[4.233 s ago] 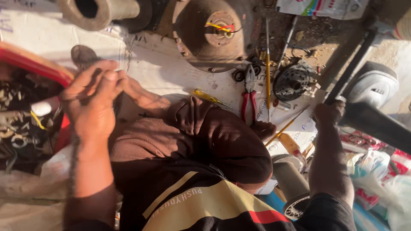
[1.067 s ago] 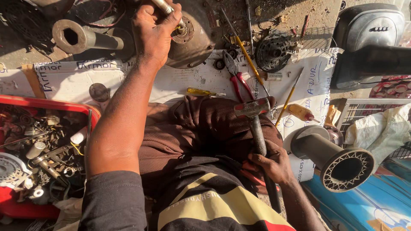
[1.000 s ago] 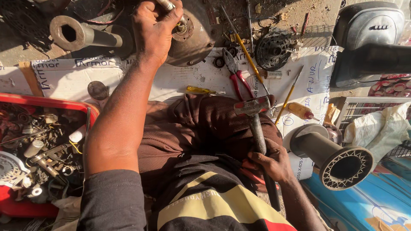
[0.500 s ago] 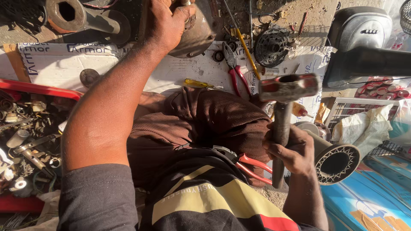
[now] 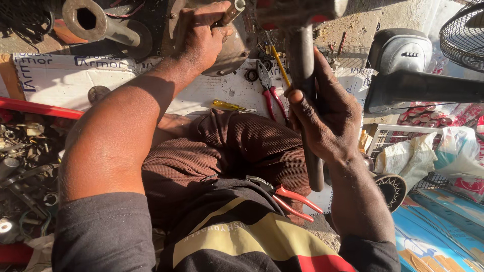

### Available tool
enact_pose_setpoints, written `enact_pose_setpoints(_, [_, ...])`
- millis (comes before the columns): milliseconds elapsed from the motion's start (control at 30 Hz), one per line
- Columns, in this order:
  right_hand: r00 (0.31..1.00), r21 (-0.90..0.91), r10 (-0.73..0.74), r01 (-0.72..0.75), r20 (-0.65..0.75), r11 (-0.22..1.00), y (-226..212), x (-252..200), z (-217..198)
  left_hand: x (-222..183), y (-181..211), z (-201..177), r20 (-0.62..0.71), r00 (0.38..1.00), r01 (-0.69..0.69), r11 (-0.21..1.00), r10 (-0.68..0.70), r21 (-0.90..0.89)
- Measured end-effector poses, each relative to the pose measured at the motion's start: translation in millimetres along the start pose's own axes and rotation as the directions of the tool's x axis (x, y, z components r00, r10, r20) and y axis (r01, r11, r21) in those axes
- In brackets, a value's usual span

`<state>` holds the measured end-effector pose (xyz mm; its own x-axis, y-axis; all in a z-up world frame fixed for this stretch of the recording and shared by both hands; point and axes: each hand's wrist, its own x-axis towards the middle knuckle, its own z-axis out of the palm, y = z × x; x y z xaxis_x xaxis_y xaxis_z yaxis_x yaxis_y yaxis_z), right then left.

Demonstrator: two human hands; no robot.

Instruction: The person is repairing a circular electrical component, likely a fan motor base. They use a screwdriver to adjust wires and a hammer to tap a metal ring into place on the component.

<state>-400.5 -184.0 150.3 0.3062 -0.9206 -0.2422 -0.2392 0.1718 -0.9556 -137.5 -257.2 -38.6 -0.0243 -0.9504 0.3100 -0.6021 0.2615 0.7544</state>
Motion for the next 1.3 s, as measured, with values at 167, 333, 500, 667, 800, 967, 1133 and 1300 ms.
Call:
enact_pose_setpoints(167, [0.956,-0.448,-0.269,0.291,0.113,0.845,7,26,20,-2,0,5,-0.158,0.978,-0.143,0.989,0.135,-0.042])
enact_pose_setpoints(333, [0.966,-0.481,-0.245,0.256,0.086,0.839,-6,30,14,2,10,-2,-0.044,0.996,0.076,0.997,-0.077,-0.016])
enact_pose_setpoints(500, [0.922,0.149,-0.255,0.307,-0.292,0.940,-52,0,-3,7,13,2,-0.057,0.987,0.150,0.987,-0.153,-0.053])
enact_pose_setpoints(667, [0.909,-0.138,-0.417,0.410,-0.024,0.902,-19,24,28,12,13,-1,0.010,0.978,0.209,0.975,-0.209,-0.074])
enact_pose_setpoints(800, [0.980,-0.287,-0.196,0.192,0.013,0.939,25,31,17,27,19,-12,-0.030,0.982,0.184,0.982,-0.185,-0.034])
enact_pose_setpoints(967, [0.993,-0.319,-0.121,0.112,-0.007,0.941,25,14,-15,18,25,-14,0.015,0.962,0.275,0.959,-0.274,-0.077])
enact_pose_setpoints(1133, [0.991,-0.204,-0.125,0.112,-0.049,0.972,-14,15,-13,7,19,-6,0.050,0.955,0.296,0.954,-0.293,-0.048])
enact_pose_setpoints(1300, [0.790,0.035,-0.593,0.604,-0.154,0.796,-61,7,-21,6,15,-2,-0.012,0.979,0.205,0.978,-0.206,-0.048])
